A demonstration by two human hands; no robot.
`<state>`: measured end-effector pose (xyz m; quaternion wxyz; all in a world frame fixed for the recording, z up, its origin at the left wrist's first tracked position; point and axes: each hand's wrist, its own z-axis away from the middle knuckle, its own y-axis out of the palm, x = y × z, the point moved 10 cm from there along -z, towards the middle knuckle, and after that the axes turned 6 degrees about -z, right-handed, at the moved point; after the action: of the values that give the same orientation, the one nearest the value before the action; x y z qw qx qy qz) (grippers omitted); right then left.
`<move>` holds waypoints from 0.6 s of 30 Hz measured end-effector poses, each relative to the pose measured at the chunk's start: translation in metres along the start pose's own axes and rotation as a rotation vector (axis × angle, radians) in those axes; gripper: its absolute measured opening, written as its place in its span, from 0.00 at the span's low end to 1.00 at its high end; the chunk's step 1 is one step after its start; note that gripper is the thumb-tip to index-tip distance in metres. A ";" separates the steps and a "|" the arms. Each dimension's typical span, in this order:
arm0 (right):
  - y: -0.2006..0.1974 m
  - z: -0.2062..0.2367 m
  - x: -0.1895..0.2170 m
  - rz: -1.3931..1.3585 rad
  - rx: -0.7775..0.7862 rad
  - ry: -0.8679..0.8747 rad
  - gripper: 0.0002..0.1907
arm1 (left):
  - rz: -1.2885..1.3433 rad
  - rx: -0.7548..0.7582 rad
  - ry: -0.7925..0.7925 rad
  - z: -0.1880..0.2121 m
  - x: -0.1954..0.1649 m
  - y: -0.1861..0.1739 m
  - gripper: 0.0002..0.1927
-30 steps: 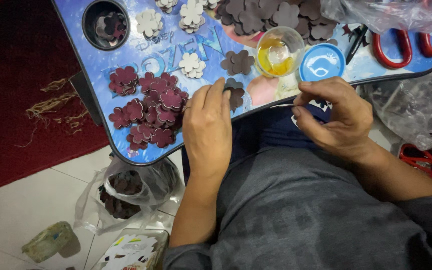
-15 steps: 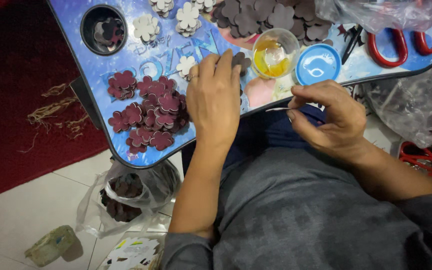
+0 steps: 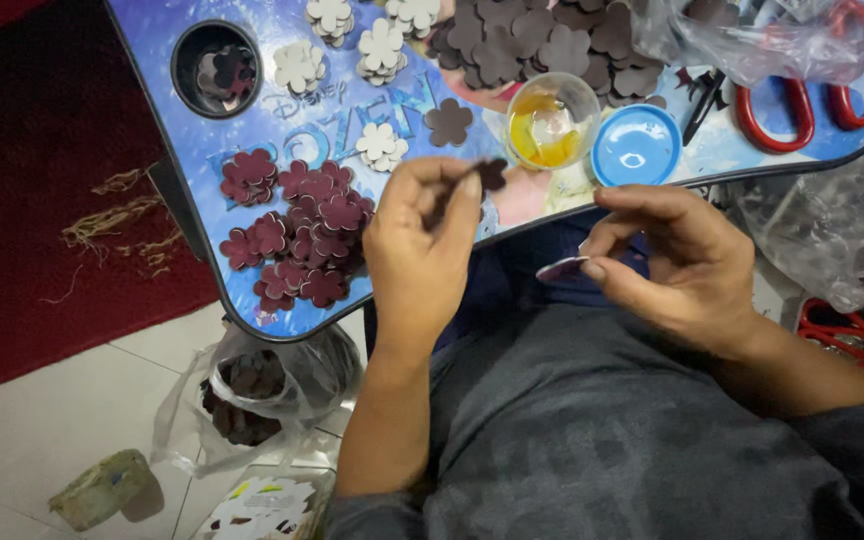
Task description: The person repeatedly picks up flower-shaped cutouts from a table, applies a small amount of adhesive from a container, and presses two pieces together. The assembled pieces are placed into a growing pile on the table.
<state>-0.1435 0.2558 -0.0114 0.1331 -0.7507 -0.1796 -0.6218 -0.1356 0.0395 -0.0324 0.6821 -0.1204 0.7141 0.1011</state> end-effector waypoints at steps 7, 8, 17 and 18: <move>0.007 0.001 -0.011 -0.173 0.045 0.299 0.33 | 0.369 0.254 -0.285 0.048 0.025 0.024 0.20; 0.009 0.001 -0.011 -0.172 0.042 0.316 0.33 | 0.384 0.284 -0.291 0.053 0.026 0.027 0.20; 0.009 -0.006 -0.011 -0.056 -0.005 0.349 0.33 | 0.391 0.307 -0.336 0.073 0.035 0.038 0.24; 0.008 -0.006 -0.011 -0.042 -0.006 0.355 0.33 | 0.387 0.307 -0.329 0.073 0.035 0.039 0.24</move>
<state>-0.1475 0.2445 -0.0211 0.1473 -0.6256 -0.1668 -0.7477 -0.0799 0.0975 -0.0720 0.7671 0.1405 0.6105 0.1382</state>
